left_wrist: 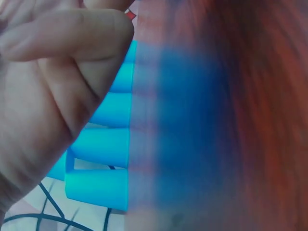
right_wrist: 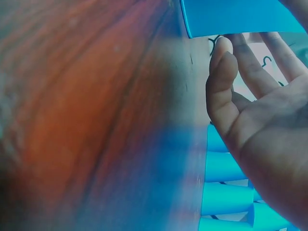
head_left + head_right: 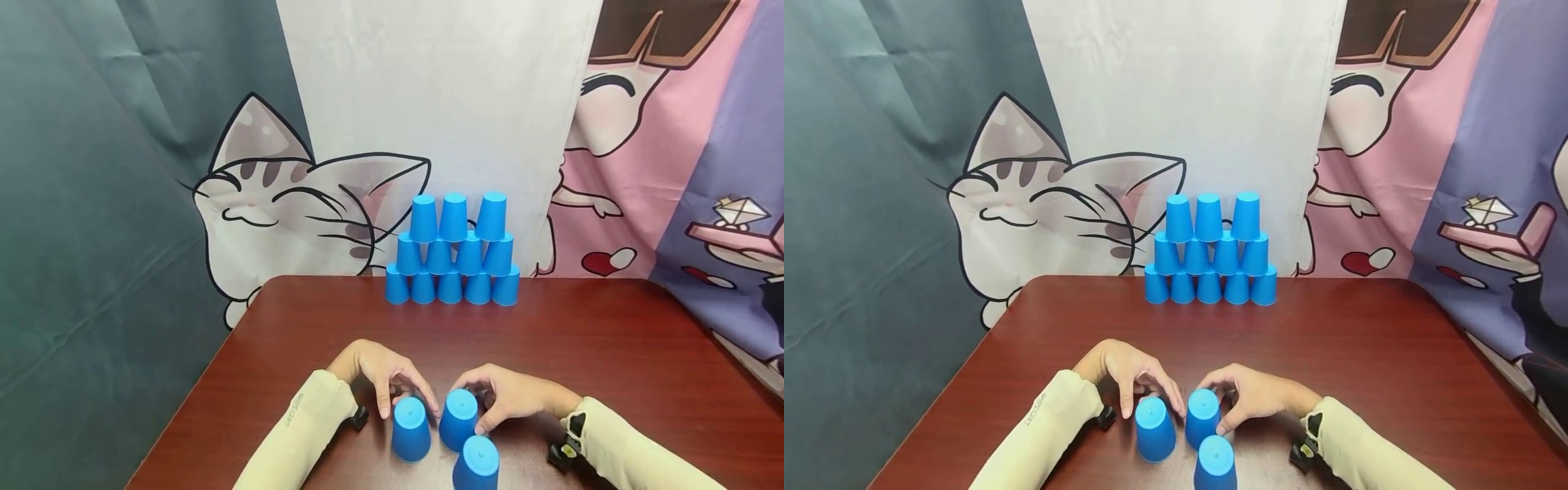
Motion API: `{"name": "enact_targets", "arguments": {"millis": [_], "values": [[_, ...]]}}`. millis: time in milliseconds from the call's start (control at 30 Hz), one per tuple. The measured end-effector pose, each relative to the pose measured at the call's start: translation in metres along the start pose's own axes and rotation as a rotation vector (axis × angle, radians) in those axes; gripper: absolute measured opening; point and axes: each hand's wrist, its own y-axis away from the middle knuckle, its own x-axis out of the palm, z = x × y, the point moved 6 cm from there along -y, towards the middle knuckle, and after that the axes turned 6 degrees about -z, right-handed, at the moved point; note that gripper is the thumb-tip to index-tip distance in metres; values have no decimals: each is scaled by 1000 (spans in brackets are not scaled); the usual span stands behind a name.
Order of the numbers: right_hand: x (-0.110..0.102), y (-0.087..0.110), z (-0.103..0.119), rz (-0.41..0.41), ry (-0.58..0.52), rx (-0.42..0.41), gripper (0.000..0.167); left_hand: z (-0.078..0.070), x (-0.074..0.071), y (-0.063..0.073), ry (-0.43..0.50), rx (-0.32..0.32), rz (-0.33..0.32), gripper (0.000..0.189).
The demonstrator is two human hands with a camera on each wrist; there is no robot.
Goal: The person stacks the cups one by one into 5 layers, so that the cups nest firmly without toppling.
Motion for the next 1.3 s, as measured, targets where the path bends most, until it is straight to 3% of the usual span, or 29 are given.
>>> {"name": "enact_targets", "arguments": {"millis": [200, 367, 533, 733, 867, 1033, 1300], "values": [[-5, 2, -2, -18, 20, 12, 46, -5, 0, -1, -31, -18, 8, 86], [-11, 5, -2, -42, 19, 13, 45, -3, 0, -3, 10, -31, -17, 72], [-19, 8, -1, -68, 11, -8, 44, -2, -5, 3, 16, -18, -109, 68], [-32, 13, 3, -121, 39, -10, 44, 1, -18, 9, -27, 1, -307, 75], [-42, 13, 6, -155, 41, 3, 45, -1, -26, 15, -82, -39, -449, 59], [-55, 15, 7, -233, 94, 25, 46, -7, -34, 20, -159, -91, -582, 48], [-69, 16, 9, -372, 197, 21, 44, -7, -40, 23, -241, -124, -683, 58]]}}
